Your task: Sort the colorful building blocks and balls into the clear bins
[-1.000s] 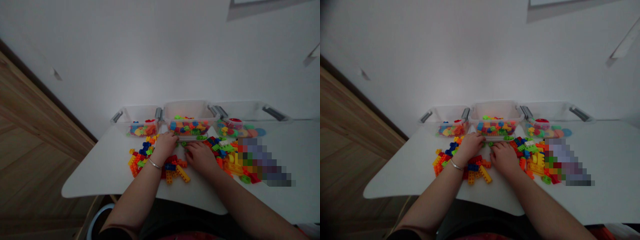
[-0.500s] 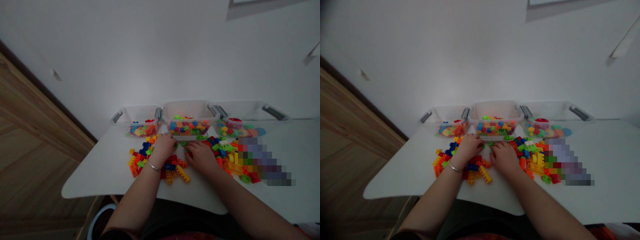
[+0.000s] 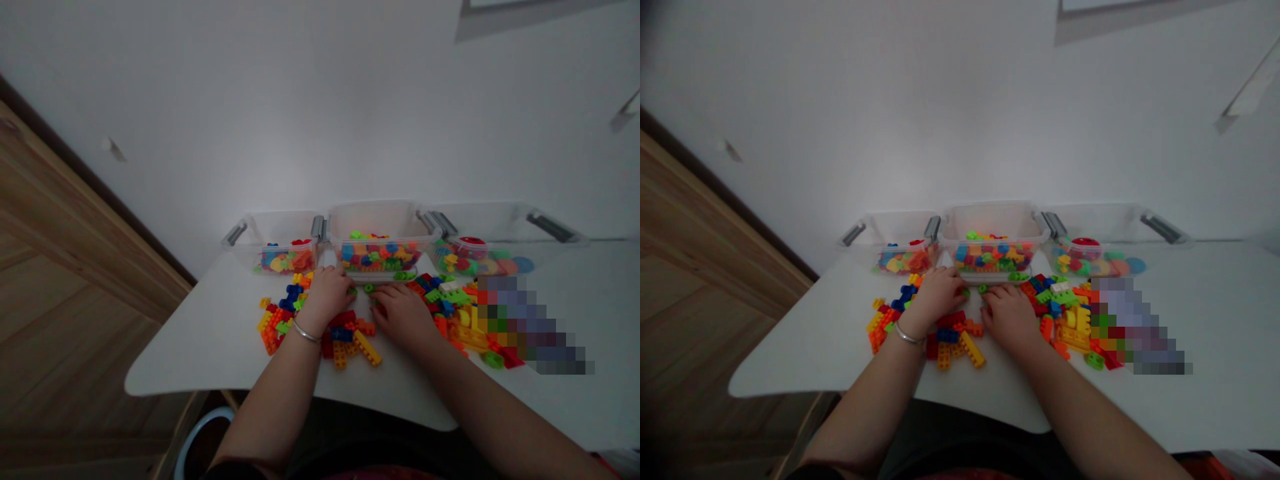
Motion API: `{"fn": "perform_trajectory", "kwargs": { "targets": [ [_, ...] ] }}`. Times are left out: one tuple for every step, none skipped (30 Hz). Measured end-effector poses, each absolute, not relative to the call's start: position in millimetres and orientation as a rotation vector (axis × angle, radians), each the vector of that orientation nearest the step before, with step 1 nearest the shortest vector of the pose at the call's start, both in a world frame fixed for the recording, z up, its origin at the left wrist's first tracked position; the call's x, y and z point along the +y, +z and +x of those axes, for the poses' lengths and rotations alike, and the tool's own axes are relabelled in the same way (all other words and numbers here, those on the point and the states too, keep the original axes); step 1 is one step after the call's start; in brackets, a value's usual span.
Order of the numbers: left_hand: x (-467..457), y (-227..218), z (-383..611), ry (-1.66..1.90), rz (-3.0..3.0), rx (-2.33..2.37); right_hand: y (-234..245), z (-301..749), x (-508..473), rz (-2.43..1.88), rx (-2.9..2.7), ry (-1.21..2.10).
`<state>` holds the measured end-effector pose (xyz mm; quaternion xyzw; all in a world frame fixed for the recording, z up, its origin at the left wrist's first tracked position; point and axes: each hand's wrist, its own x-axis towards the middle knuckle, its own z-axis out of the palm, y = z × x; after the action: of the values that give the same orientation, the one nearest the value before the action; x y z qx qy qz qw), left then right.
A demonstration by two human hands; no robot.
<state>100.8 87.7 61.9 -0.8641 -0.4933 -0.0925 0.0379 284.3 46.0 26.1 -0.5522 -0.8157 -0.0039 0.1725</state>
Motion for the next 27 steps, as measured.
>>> {"fn": "perform_trajectory", "kwargs": {
  "targets": [
    [86.1, 64.6, 99.2, -0.319, -2.661, -1.514, 26.3, 284.1, 46.0, -1.567, -2.316, -0.011],
    [84.1, 67.8, 97.4, -0.355, -2.674, -1.514, 26.5, 283.9, 45.9, -1.566, -2.318, -0.011],
    [81.9, 71.3, 95.3, -0.385, -2.688, -1.513, 26.8, 283.7, 45.8, -1.567, -2.32, -0.011],
    [79.8, 75.2, 93.0, -0.436, -2.704, -1.511, 27.1, 283.4, 45.8, -1.568, -2.322, -0.008],
    [78.2, 79.1, 90.4, -0.529, -2.713, -1.509, 27.4, 283.2, 45.7, -1.571, -2.323, -0.004],
    [77.3, 82.9, 87.5, -0.673, -2.701, -1.505, 27.8, 282.9, 45.7, -1.578, -2.323, 0.001],
    [77.5, 86.4, 84.0, -0.88, -2.654, -1.498, 28.0, 282.7, 45.6, -1.584, -2.322, 0.009],
    [78.9, 89.5, 79.9, -1.108, -2.562, -1.488, 28.3, 282.6, 45.6, -1.592, -2.32, 0.017],
    [81.4, 91.9, 75.1, -1.316, -2.43, -1.486, 28.4, 282.5, 45.5, -1.6, -2.316, 0.024],
    [85.0, 93.7, 69.6, -1.471, -2.282, -1.502, 28.4, 282.6, 45.6, -1.608, -2.312, 0.031],
    [89.3, 94.8, 63.6, -1.572, -2.138, -1.558, 28.2, 282.7, 45.6, -1.613, -2.308, 0.037],
    [93.9, 95.3, 57.4, -1.64, -2.001, -1.639, 28.0, 282.9, 45.8, -1.614, -2.306, 0.041],
    [98.2, 95.3, 51.2, -1.665, -1.883, -1.72, 27.7, 283.1, 45.9, -1.615, -2.304, 0.042],
    [102.0, 95.0, 45.5, -1.659, -1.766, -1.787, 27.3, 283.4, 46.1, -1.615, -2.302, 0.042],
    [104.9, 94.3, 40.5, -1.621, -1.679, -1.844, 27.0, 283.6, 46.2, -1.614, -2.301, 0.042],
    [107.0, 93.4, 36.5, -1.57, -1.607, -1.898, 26.8, 283.8, 46.3, -1.612, -2.302, 0.044],
    [108.2, 92.2, 33.5, -1.509, -1.551, -1.948, 26.7, 283.8, 46.4, -1.611, -2.304, 0.045],
    [108.9, 90.7, 31.5, -1.448, -1.504, -1.993, 26.6, 283.8, 46.3, -1.612, -2.306, 0.047],
    [109.2, 89.2, 30.2, -1.395, -1.464, -2.028, 26.7, 283.7, 46.2, -1.614, -2.308, 0.048],
    [109.5, 87.5, 29.5, -1.356, -1.434, -2.053, 26.9, 283.6, 46.1, -1.616, -2.309, 0.048],
    [109.9, 85.8, 29.0, -1.335, -1.408, -2.067, 27.1, 283.5, 45.9, -1.618, -2.309, 0.045],
    [110.6, 84.3, 28.7, -1.329, -1.392, -2.074, 27.3, 283.4, 45.7, -1.62, -2.309, 0.043],
    [111.4, 83.1, 28.3, -1.335, -1.384, -2.076, 27.5, 283.4, 45.6, -1.621, -2.309, 0.042],
    [112.3, 82.2, 27.9, -1.346, -1.379, -2.078, 27.6, 283.3, 45.5, -1.621, -2.311, 0.043],
    [113.2, 81.7, 27.5, -1.358, -1.377, -2.082, 27.7, 283.3, 45.5, -1.623, -2.312, 0.045],
    [113.9, 81.4, 27.1, -1.367, -1.374, -2.085, 27.8, 283.4, 45.5, -1.625, -2.313, 0.048],
    [114.4, 81.5, 26.7, -1.372, -1.371, -2.087, 27.8, 283.4, 45.6, -1.626, -2.314, 0.05]
  ]
}}
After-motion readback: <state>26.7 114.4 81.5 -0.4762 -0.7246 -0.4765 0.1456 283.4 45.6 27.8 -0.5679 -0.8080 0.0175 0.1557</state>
